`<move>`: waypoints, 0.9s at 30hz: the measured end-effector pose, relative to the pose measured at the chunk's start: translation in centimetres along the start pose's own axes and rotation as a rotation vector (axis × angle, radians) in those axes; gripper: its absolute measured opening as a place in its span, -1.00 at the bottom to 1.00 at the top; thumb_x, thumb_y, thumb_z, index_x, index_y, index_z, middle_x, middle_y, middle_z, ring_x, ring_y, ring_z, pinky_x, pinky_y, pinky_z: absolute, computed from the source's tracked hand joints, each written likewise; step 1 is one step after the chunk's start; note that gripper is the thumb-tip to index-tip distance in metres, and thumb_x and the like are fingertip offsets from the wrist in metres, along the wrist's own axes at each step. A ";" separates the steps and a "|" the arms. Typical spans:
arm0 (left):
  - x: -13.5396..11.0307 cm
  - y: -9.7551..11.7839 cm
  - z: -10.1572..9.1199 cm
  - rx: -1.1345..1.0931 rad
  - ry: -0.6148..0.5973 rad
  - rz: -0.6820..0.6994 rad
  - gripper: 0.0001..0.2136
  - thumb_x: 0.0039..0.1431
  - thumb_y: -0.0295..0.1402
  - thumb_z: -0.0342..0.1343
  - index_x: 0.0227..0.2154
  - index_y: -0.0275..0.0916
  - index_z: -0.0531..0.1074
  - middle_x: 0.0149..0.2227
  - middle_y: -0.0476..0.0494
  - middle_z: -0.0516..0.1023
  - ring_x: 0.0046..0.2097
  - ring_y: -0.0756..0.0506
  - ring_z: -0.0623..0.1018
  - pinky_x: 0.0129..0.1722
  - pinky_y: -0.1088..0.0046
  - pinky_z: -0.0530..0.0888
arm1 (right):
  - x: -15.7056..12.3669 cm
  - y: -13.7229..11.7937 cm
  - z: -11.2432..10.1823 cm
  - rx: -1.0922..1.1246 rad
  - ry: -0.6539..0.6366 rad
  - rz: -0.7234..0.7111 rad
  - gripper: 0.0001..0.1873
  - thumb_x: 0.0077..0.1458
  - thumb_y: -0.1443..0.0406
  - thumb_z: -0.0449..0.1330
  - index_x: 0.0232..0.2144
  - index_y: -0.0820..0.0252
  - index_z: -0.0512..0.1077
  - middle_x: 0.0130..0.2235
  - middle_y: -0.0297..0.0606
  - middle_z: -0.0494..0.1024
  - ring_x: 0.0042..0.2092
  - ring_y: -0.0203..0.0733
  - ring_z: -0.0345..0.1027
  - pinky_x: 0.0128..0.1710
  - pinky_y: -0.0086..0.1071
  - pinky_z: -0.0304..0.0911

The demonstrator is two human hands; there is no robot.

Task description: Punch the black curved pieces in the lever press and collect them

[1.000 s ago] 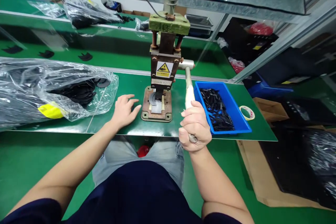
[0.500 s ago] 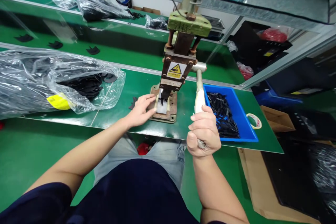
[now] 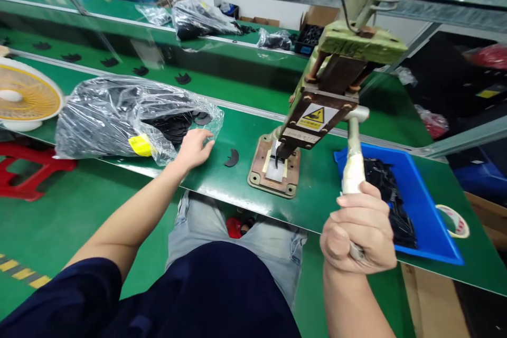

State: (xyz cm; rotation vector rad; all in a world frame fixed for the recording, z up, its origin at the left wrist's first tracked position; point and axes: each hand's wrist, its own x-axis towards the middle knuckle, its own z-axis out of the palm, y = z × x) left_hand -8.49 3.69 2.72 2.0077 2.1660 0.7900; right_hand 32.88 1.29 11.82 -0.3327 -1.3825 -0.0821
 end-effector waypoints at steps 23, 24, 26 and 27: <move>3.0 4.5 1.2 -0.049 -0.590 0.354 -0.38 0.06 -0.27 0.36 0.24 -0.12 0.49 0.19 -0.27 0.52 0.14 -0.27 0.58 0.16 0.28 0.48 | -0.1 -0.7 -0.5 -0.032 -0.064 0.044 -0.65 0.03 0.17 0.33 -0.66 0.06 0.32 -0.58 -0.46 0.44 -0.39 -0.18 0.48 0.04 0.12 0.48; 3.2 4.4 1.2 -0.071 -0.621 0.333 -0.43 0.04 -0.28 0.37 0.17 -0.14 0.54 0.12 -0.26 0.55 0.06 -0.23 0.61 0.09 0.32 0.51 | -0.1 -0.8 -0.6 -0.035 -0.077 0.056 -0.66 0.04 0.16 0.33 -0.65 0.05 0.33 -0.58 -0.47 0.45 -0.38 -0.17 0.49 0.05 0.14 0.48; 3.8 4.3 1.1 -0.117 -0.647 0.308 -0.59 0.04 -0.28 0.36 0.00 -0.14 0.59 -0.06 -0.18 0.59 -0.09 -0.18 0.63 -0.04 0.35 0.53 | 0.0 -1.1 -0.8 -0.040 -0.110 0.072 -0.70 0.05 0.17 0.31 -0.62 0.04 0.36 -0.56 -0.47 0.46 -0.37 -0.17 0.49 0.06 0.16 0.48; 4.0 4.3 1.0 -0.160 -0.644 0.298 -0.68 0.08 -0.26 0.35 -0.08 -0.14 0.57 -0.14 -0.13 0.60 -0.15 -0.16 0.62 -0.10 0.37 0.52 | 0.0 -1.2 -0.9 -0.043 -0.130 0.074 -0.73 0.05 0.19 0.31 -0.61 0.04 0.36 -0.55 -0.47 0.46 -0.36 -0.17 0.49 0.07 0.17 0.48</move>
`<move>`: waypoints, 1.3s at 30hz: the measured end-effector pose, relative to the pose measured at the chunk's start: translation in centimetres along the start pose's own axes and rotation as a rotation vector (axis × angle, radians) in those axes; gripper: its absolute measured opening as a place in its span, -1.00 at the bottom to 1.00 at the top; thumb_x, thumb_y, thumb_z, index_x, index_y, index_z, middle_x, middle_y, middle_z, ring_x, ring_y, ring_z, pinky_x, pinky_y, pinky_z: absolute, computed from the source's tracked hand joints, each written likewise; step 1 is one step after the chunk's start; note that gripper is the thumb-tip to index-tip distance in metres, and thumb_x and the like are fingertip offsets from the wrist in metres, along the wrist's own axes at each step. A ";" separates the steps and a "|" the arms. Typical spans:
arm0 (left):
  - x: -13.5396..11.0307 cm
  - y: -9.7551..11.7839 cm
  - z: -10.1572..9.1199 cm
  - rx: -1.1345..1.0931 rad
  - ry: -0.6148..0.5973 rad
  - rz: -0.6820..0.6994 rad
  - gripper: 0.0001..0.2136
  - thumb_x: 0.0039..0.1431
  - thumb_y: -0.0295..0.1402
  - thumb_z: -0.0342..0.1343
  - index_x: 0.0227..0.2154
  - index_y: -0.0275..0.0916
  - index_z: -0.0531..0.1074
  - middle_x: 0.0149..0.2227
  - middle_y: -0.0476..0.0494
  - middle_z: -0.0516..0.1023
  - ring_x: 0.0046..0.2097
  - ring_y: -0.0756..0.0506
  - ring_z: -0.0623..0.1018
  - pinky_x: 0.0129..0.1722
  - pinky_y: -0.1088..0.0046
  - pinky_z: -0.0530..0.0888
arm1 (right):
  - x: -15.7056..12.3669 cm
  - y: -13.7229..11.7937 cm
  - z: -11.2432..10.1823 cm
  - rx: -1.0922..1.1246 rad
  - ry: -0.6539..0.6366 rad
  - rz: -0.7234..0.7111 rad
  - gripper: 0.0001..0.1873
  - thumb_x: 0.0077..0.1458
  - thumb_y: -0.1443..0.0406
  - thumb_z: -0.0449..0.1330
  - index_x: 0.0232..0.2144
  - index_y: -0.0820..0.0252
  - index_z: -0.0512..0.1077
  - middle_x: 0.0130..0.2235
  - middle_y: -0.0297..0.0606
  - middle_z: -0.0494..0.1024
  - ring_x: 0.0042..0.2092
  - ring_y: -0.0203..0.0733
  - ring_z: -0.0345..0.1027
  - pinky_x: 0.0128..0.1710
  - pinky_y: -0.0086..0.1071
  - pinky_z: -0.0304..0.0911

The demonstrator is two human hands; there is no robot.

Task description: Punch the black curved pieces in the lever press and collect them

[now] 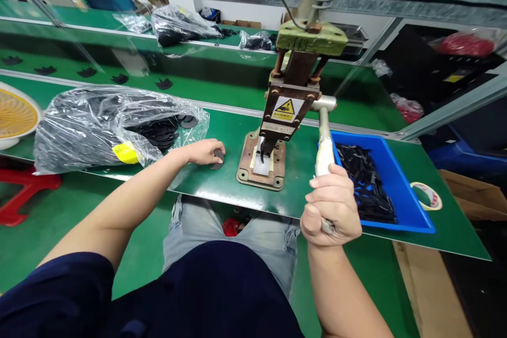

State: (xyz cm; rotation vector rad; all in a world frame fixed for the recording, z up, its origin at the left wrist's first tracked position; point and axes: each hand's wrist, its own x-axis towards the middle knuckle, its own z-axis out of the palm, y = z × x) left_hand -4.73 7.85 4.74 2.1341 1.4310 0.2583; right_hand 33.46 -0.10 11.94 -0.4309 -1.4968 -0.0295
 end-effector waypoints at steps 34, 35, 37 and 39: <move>6.6 8.2 5.3 -0.843 0.215 -0.217 -0.75 0.22 -0.24 0.42 -0.28 -0.24 0.46 -0.35 -0.09 0.62 -0.44 -0.01 0.60 -0.43 0.49 0.53 | 0.1 -1.1 0.3 -0.031 -0.022 0.023 -0.67 0.16 0.19 0.25 -0.56 0.11 0.26 -0.52 -0.45 0.40 -0.29 -0.24 0.47 0.20 0.18 0.41; 6.7 8.1 5.2 -0.829 0.207 -0.212 -0.74 0.21 -0.24 0.42 -0.27 -0.24 0.46 -0.35 -0.09 0.62 -0.43 -0.02 0.61 -0.43 0.49 0.53 | 0.0 -1.2 0.3 -0.030 -0.020 0.025 -0.67 0.16 0.19 0.25 -0.56 0.11 0.26 -0.52 -0.46 0.40 -0.29 -0.24 0.47 0.20 0.18 0.40; 6.6 8.2 4.9 -0.788 0.197 -0.216 -0.73 0.21 -0.24 0.43 -0.29 -0.24 0.45 -0.39 -0.08 0.61 -0.44 -0.02 0.60 -0.44 0.49 0.52 | 0.0 -1.2 0.3 -0.030 -0.016 0.032 -0.68 0.16 0.19 0.26 -0.56 0.11 0.27 -0.52 -0.46 0.41 -0.29 -0.23 0.47 0.18 0.19 0.40; 6.6 8.4 4.5 -0.744 0.184 -0.230 -0.72 0.21 -0.23 0.43 -0.33 -0.23 0.42 -0.44 -0.05 0.58 -0.47 -0.02 0.57 -0.49 0.50 0.47 | 0.0 -1.3 0.3 -0.032 -0.016 0.036 -0.68 0.16 0.19 0.26 -0.56 0.11 0.28 -0.52 -0.46 0.41 -0.30 -0.22 0.46 0.15 0.19 0.41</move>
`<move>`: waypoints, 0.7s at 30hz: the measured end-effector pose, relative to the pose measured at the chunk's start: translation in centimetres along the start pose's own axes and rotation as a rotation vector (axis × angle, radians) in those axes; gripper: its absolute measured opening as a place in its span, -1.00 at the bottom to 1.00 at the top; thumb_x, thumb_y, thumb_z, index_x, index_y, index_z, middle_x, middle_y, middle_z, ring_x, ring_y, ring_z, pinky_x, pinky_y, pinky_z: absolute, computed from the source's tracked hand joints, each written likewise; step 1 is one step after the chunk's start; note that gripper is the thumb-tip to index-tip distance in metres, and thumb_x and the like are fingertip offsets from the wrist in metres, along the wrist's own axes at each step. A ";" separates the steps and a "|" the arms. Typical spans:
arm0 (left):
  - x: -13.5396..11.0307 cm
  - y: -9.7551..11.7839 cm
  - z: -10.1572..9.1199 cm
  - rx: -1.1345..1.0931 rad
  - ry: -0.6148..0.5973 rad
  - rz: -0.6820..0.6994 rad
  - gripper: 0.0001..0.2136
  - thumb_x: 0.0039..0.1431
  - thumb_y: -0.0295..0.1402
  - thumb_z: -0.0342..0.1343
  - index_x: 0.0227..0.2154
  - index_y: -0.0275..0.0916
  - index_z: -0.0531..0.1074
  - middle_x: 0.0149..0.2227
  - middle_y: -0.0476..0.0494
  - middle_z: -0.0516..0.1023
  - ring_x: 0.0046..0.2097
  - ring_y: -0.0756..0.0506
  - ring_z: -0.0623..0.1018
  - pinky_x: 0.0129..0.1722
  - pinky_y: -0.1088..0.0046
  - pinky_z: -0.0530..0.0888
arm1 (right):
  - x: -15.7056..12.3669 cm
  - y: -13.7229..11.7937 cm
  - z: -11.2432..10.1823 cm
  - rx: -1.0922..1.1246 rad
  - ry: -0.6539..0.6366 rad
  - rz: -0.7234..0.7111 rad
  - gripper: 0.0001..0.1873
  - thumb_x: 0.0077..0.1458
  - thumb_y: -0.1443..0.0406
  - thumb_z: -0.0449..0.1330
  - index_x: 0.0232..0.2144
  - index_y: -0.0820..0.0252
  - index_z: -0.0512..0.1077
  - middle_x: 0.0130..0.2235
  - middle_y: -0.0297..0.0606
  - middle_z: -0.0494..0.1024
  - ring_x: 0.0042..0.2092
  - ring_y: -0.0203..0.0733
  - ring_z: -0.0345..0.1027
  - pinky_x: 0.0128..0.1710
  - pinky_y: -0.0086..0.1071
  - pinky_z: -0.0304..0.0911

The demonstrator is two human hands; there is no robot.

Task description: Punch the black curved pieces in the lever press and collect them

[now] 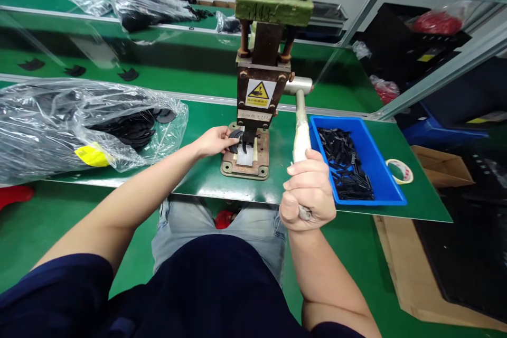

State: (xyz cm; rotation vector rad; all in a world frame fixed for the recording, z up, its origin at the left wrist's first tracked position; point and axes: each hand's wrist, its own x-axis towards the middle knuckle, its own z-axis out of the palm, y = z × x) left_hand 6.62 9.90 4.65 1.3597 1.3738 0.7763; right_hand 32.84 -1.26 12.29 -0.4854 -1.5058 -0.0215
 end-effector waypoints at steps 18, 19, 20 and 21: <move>1.0 3.1 -1.0 -0.035 -0.242 -0.396 -0.74 0.24 -0.24 0.43 -0.35 -0.27 0.49 -0.53 -0.12 0.61 -0.52 -0.01 0.62 -0.52 0.59 0.46 | -0.1 0.0 1.5 0.007 0.131 -0.022 -0.49 0.26 0.14 0.23 -0.64 0.14 0.15 -0.58 -0.46 0.31 -0.34 -0.28 0.42 0.05 0.04 0.40; 1.0 3.1 -1.0 -0.044 -0.240 -0.405 -0.74 0.24 -0.23 0.43 -0.34 -0.28 0.50 -0.52 -0.15 0.62 -0.52 -0.02 0.61 -0.51 0.58 0.47 | -0.1 -0.1 1.5 0.003 0.121 -0.017 -0.50 0.26 0.14 0.23 -0.63 0.13 0.16 -0.57 -0.45 0.31 -0.34 -0.28 0.42 0.06 0.04 0.41; 0.9 3.0 -1.1 -0.053 -0.236 -0.407 -0.74 0.24 -0.23 0.43 -0.34 -0.28 0.51 -0.52 -0.16 0.63 -0.52 -0.02 0.61 -0.51 0.57 0.48 | -0.1 -0.1 1.5 0.004 0.118 -0.018 -0.51 0.26 0.15 0.23 -0.63 0.13 0.16 -0.57 -0.45 0.31 -0.34 -0.27 0.42 0.06 0.04 0.41; 0.9 2.9 -1.0 -0.063 -0.229 -0.403 -0.73 0.23 -0.23 0.44 -0.34 -0.28 0.50 -0.51 -0.17 0.63 -0.53 -0.03 0.61 -0.50 0.56 0.48 | 0.0 -0.1 1.6 0.005 0.123 -0.024 -0.51 0.26 0.15 0.23 -0.63 0.12 0.16 -0.57 -0.45 0.30 -0.35 -0.27 0.42 0.06 0.03 0.42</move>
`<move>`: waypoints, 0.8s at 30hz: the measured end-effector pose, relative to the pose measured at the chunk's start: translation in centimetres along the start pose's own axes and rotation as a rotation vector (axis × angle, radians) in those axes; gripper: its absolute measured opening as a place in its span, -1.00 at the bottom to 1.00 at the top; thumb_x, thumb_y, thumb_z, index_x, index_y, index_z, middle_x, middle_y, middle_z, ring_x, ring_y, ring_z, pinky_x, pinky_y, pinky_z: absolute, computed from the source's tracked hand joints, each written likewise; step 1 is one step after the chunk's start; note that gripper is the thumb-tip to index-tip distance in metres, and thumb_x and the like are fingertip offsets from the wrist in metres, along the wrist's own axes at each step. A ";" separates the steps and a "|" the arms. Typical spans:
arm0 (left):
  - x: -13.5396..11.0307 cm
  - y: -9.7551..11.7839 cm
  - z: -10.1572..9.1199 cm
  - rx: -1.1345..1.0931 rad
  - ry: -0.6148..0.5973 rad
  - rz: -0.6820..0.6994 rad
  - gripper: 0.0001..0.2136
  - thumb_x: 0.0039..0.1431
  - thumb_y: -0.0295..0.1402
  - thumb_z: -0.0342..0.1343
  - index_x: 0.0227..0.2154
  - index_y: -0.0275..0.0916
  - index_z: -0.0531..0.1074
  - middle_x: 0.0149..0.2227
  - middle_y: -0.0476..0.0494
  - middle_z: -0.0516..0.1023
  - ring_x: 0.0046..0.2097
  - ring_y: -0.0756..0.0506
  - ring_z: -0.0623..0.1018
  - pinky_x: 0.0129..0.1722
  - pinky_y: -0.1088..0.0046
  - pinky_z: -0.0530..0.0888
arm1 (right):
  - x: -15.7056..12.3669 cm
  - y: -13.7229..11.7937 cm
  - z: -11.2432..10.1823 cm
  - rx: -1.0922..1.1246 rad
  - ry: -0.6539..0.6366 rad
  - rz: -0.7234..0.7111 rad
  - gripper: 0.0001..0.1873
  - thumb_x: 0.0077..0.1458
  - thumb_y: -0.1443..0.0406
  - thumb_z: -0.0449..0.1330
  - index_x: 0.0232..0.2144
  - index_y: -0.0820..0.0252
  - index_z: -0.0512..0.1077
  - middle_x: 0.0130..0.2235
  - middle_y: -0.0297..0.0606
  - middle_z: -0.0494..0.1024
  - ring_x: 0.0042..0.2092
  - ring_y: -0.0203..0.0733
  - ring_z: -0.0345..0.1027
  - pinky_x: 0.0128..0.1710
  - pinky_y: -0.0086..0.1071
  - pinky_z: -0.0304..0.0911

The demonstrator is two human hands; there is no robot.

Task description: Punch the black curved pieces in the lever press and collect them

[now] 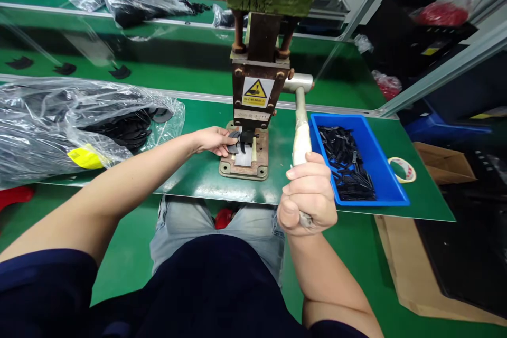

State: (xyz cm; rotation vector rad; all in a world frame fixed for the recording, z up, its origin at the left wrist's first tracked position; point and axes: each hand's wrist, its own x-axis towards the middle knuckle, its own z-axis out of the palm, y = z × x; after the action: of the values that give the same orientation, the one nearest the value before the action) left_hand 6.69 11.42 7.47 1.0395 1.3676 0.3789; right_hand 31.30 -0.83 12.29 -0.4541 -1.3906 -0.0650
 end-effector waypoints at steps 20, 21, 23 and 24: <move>-12.3 -5.3 1.5 -0.229 0.082 0.468 -0.53 0.21 0.06 0.38 -0.35 -0.22 0.34 -0.55 -0.04 0.58 -0.55 0.00 0.58 -0.58 0.58 0.46 | -5.1 1.5 3.1 0.130 -0.572 0.604 -0.62 0.20 0.07 0.38 -0.01 0.09 0.53 -0.15 -0.24 0.66 -0.18 -0.22 0.59 -0.12 -0.25 0.62; -12.9 -5.3 1.9 -0.230 0.066 0.479 -0.53 0.20 0.07 0.38 -0.35 -0.22 0.34 -0.55 -0.04 0.58 -0.56 0.00 0.57 -0.57 0.58 0.47 | -6.6 0.9 3.7 0.151 -0.620 0.632 -0.60 0.20 0.04 0.37 -0.01 0.08 0.52 -0.14 -0.23 0.67 -0.18 -0.21 0.60 -0.14 -0.25 0.62; -13.8 -5.4 2.6 -0.226 0.034 0.493 -0.52 0.18 0.08 0.39 -0.35 -0.21 0.34 -0.54 -0.04 0.58 -0.56 0.00 0.57 -0.56 0.56 0.49 | -8.4 0.1 4.6 0.176 -0.653 0.663 -0.61 0.23 0.00 0.34 -0.03 0.09 0.52 -0.12 -0.21 0.67 -0.15 -0.19 0.61 -0.12 -0.24 0.62; -14.1 -5.4 3.0 -0.222 0.023 0.497 -0.52 0.17 0.08 0.39 -0.35 -0.21 0.35 -0.54 -0.03 0.58 -0.55 -0.01 0.57 -0.56 0.55 0.49 | -8.9 -0.3 4.9 0.177 -0.644 0.668 -0.64 0.25 0.00 0.31 -0.06 0.09 0.51 -0.12 -0.20 0.67 -0.14 -0.18 0.61 -0.11 -0.24 0.61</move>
State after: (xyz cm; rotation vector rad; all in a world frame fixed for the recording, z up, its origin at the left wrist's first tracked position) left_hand 4.41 -3.22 11.52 1.1835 1.0461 0.8916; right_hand 24.92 -1.30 4.41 -0.8119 -1.7758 0.8040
